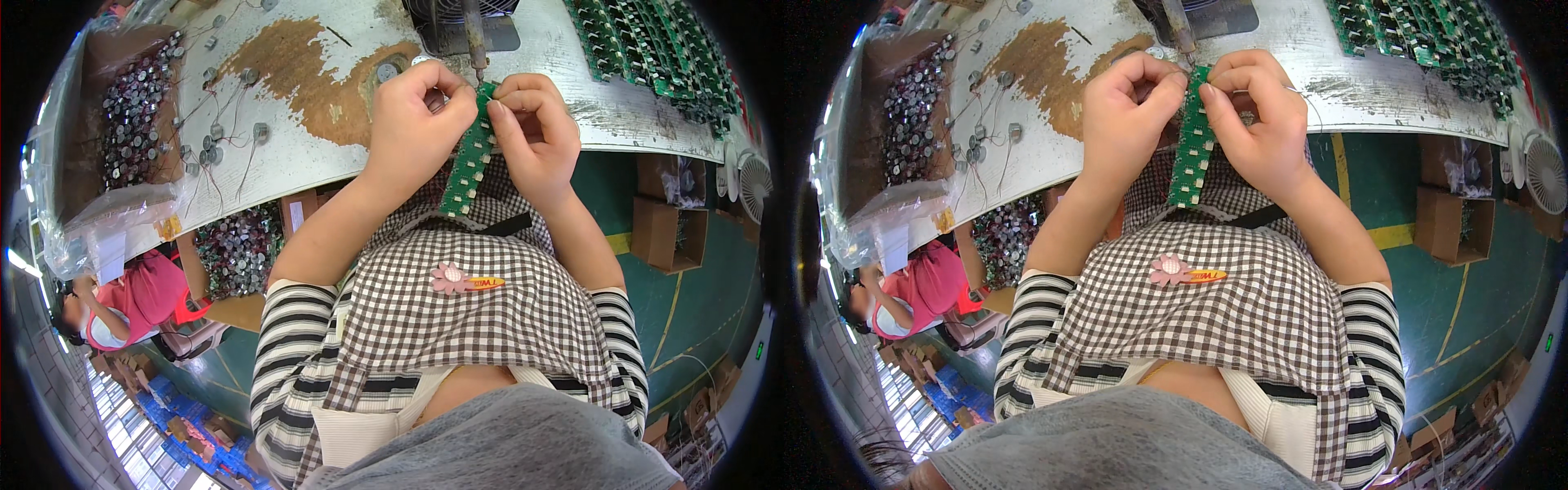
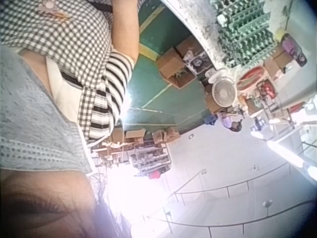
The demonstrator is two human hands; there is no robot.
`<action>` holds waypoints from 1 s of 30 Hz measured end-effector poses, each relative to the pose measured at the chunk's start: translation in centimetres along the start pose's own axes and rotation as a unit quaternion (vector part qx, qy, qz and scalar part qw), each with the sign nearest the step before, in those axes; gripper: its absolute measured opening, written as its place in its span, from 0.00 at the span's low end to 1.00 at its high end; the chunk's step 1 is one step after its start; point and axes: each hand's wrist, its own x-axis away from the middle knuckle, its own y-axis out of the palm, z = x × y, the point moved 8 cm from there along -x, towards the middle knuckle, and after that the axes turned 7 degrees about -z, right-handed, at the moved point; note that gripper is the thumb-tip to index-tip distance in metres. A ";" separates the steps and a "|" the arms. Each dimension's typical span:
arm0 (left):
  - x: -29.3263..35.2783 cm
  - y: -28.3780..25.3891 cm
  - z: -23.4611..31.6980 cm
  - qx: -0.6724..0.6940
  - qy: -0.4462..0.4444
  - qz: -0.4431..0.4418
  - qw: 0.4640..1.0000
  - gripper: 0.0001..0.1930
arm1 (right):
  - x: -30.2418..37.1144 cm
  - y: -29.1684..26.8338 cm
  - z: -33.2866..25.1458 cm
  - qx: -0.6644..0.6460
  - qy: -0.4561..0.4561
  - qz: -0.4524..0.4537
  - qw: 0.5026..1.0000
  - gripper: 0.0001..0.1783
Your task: The person solders small motor wires onto printed circuit boards using a soldering iron.
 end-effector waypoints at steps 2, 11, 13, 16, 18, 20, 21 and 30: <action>0.1 0.2 -0.4 0.008 0.003 -0.003 1.000 0.05 | 0.4 0.1 0.3 0.002 0.011 -0.002 1.000 0.05; 1.7 -3.4 5.1 -0.397 0.279 0.051 0.873 0.19 | 1.1 -0.9 2.7 -0.107 0.111 0.058 0.986 0.03; 4.2 -3.8 5.2 -0.470 0.331 0.043 0.817 0.21 | 1.0 -1.4 3.2 -0.130 0.144 0.072 0.978 0.03; 8.9 -0.8 3.0 -0.457 0.377 -0.089 0.801 0.17 | 1.4 -1.2 3.5 -0.155 0.195 0.075 0.966 0.06; 10.2 -0.9 3.3 -0.431 0.387 -0.143 0.803 0.16 | 2.3 -0.4 3.4 -0.184 0.271 0.080 0.941 0.06; 8.6 -4.3 4.1 -0.182 0.295 -0.096 0.933 0.12 | 2.6 0.9 1.9 -0.145 0.279 0.003 0.949 0.06; 7.9 -6.3 3.5 -0.008 0.202 -0.053 0.978 0.11 | 2.6 1.4 0.6 -0.114 0.290 -0.044 0.949 0.07; 6.1 -7.7 2.2 0.147 0.150 0.118 0.971 0.08 | -1.6 7.4 -6.1 0.115 0.083 -0.243 0.960 0.11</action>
